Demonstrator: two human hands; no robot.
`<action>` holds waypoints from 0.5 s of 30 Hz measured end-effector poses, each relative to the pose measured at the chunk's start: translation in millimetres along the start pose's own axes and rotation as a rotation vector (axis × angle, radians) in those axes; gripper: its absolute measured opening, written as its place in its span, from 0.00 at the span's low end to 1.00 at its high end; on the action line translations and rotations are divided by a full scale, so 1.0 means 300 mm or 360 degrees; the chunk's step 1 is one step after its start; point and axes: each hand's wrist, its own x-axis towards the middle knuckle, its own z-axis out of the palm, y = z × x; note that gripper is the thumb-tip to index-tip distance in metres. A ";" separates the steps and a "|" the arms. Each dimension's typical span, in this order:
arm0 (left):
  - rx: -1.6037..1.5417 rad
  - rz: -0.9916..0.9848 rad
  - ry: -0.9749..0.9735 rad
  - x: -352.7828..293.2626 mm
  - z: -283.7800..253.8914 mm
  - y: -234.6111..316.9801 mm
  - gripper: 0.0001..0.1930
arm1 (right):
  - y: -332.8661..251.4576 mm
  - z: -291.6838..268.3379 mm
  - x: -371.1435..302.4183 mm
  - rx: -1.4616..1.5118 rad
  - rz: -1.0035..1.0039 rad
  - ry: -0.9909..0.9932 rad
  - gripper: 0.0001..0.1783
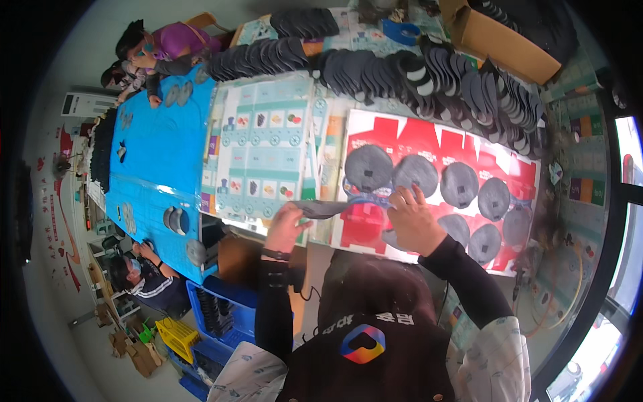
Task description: The person is organizing various shoe components, specifically grey fabric circles and black tongue-like pieces, on a work table at a factory.
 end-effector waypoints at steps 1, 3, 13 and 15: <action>-0.0112 0.0039 -0.0017 0.011 -0.061 0.066 0.03 | -0.007 -0.018 0.054 0.0098 -0.0055 0.0207 0.11; -0.0207 0.0204 0.0006 0.120 -0.223 0.119 0.02 | -0.032 -0.044 0.159 0.0216 0.0292 -0.0073 0.11; -0.0478 0.0831 -0.0067 0.634 -0.549 0.712 0.04 | -0.059 0.222 0.969 0.0917 0.0421 0.0795 0.10; -0.0572 0.0921 -0.0171 0.747 -0.599 0.775 0.05 | -0.039 0.256 1.117 0.1393 0.0622 0.0908 0.08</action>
